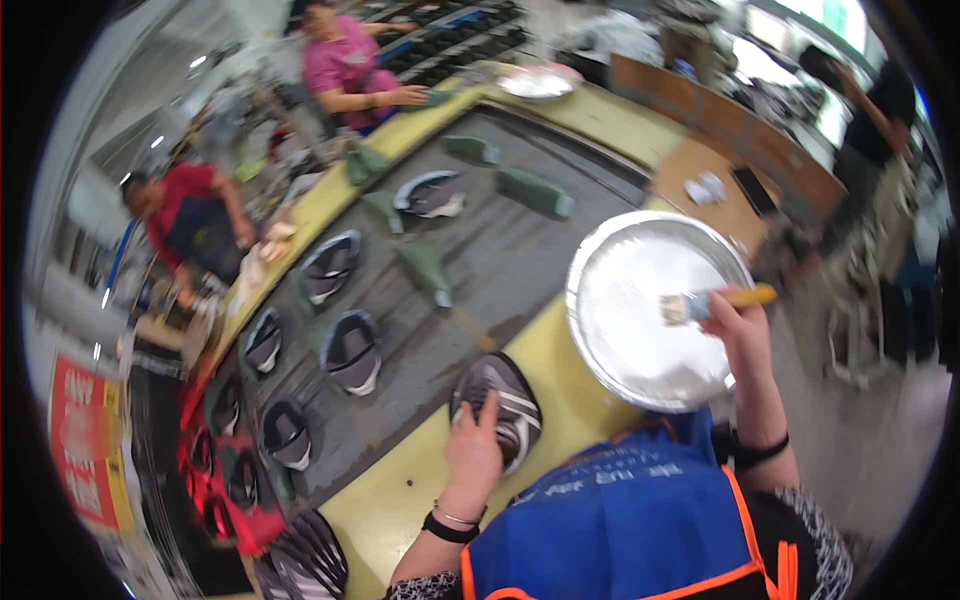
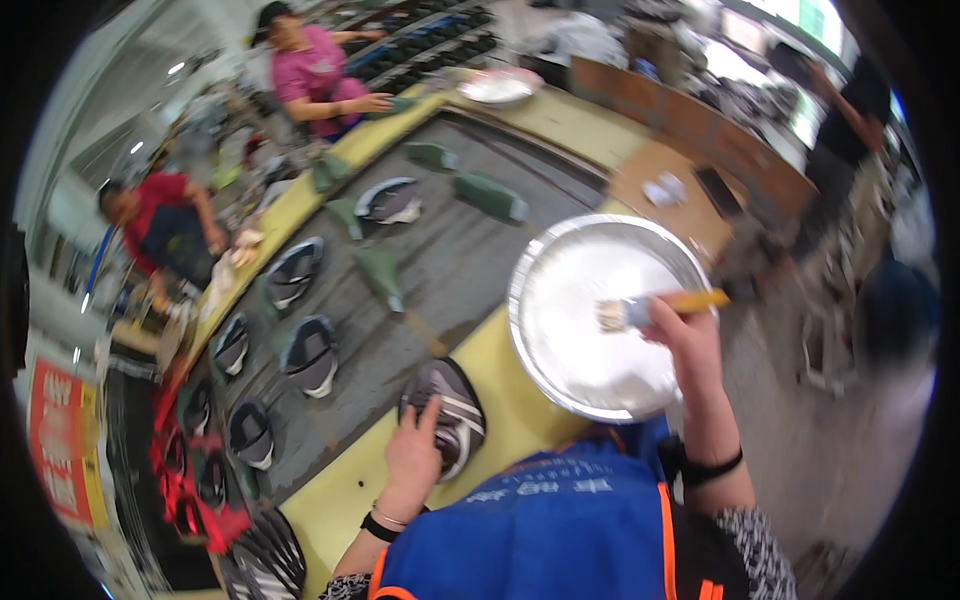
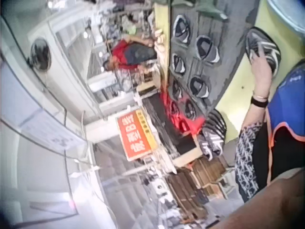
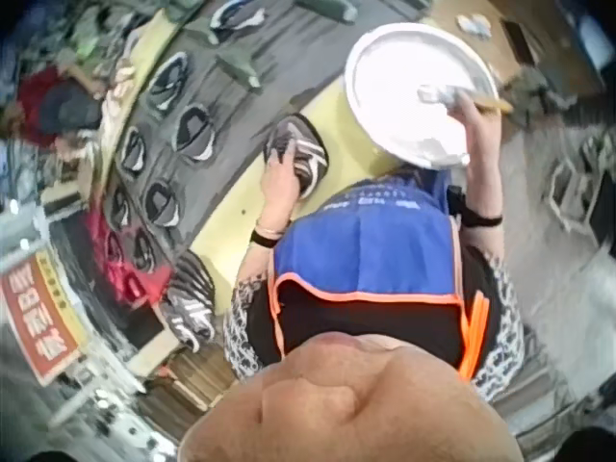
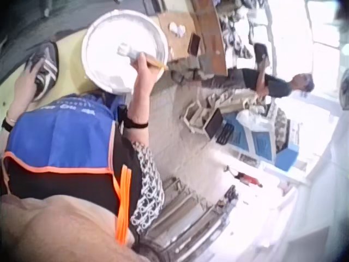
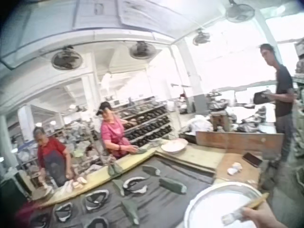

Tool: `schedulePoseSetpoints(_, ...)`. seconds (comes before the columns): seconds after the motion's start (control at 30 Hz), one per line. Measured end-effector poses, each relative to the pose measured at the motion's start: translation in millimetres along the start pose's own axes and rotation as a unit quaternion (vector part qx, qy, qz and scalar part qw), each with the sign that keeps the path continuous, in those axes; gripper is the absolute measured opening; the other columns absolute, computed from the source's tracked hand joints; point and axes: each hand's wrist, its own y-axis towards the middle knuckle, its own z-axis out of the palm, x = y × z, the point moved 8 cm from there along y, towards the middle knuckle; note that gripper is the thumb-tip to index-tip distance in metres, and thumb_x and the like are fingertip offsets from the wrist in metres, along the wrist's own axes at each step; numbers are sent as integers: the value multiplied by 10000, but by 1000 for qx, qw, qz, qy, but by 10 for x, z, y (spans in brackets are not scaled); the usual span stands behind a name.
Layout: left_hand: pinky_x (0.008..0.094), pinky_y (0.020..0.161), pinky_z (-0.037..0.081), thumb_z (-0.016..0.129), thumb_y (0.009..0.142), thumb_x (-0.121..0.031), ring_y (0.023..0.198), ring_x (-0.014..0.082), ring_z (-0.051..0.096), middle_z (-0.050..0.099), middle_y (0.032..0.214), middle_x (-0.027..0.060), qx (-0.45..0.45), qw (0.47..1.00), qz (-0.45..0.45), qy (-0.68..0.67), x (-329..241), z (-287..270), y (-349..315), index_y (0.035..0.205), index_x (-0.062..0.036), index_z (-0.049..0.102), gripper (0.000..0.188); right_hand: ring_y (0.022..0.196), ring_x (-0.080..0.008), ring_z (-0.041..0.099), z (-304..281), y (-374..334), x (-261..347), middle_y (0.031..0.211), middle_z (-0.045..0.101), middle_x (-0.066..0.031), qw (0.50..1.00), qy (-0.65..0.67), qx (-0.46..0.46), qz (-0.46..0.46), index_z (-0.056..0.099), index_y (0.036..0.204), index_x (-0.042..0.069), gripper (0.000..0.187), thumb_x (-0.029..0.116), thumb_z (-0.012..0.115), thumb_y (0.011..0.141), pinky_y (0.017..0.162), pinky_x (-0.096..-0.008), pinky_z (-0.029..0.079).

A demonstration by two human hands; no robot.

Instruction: Applying a white liquid, likely glue or primer, to the edges of shoe soles using a paintbrush.

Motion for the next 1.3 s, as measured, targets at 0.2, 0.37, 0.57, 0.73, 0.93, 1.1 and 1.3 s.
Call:
schedulePoseSetpoints(0.2,368,902,492,483,737,110,1053,300,630,584,1251,233,-77,941,38,-326,95,-595,89,1428,-118,434,729,667,-153,642,-111,-79,113,760,680,-98,945,-298,-2,-137,683,917,-36,258,207,720,838,634,-292,506)
schedulePoseSetpoints(0.37,405,965,504,552,971,-206,1102,273,612,588,1254,146,-58,643,-50,-762,133,-647,271,1368,8,436,466,711,-280,675,-147,29,-73,781,681,-150,871,-471,-49,-127,702,874,19,205,213,721,809,667,-348,524)
schedulePoseSetpoints(0.57,283,388,509,471,985,-259,566,166,671,720,881,92,69,472,-213,-853,-337,-217,514,1085,-48,611,272,715,-315,655,-96,138,-63,756,660,-150,902,-405,-6,-150,679,823,19,240,248,737,782,658,-398,515)
schedulePoseSetpoints(0.73,219,277,333,485,913,-220,340,105,458,636,604,92,277,490,-189,-805,-1084,-133,571,947,26,617,281,689,-297,656,-55,155,300,788,648,-128,844,-507,-25,-176,668,861,44,221,243,736,794,644,-374,522)
schedulePoseSetpoints(0.93,209,253,312,517,855,-177,317,104,429,666,677,129,388,489,-238,-744,-1588,73,587,1017,52,615,297,742,-253,666,252,-56,687,840,679,-86,876,-375,41,-300,671,874,57,151,153,755,794,667,-328,524)
schedulePoseSetpoints(1.1,211,242,315,530,842,-172,321,114,456,686,739,130,339,545,-193,-742,-1583,-4,643,1042,50,624,313,749,-292,652,150,48,524,777,659,-109,904,-384,52,-183,666,870,61,190,218,731,784,673,-386,502)
schedulePoseSetpoints(1.3,332,920,505,554,842,-110,1062,251,630,630,1167,183,138,649,-109,-740,-1412,-391,749,1255,50,541,443,704,-267,650,54,63,431,737,652,-103,909,-390,49,-138,671,865,58,178,219,710,802,648,-368,498)
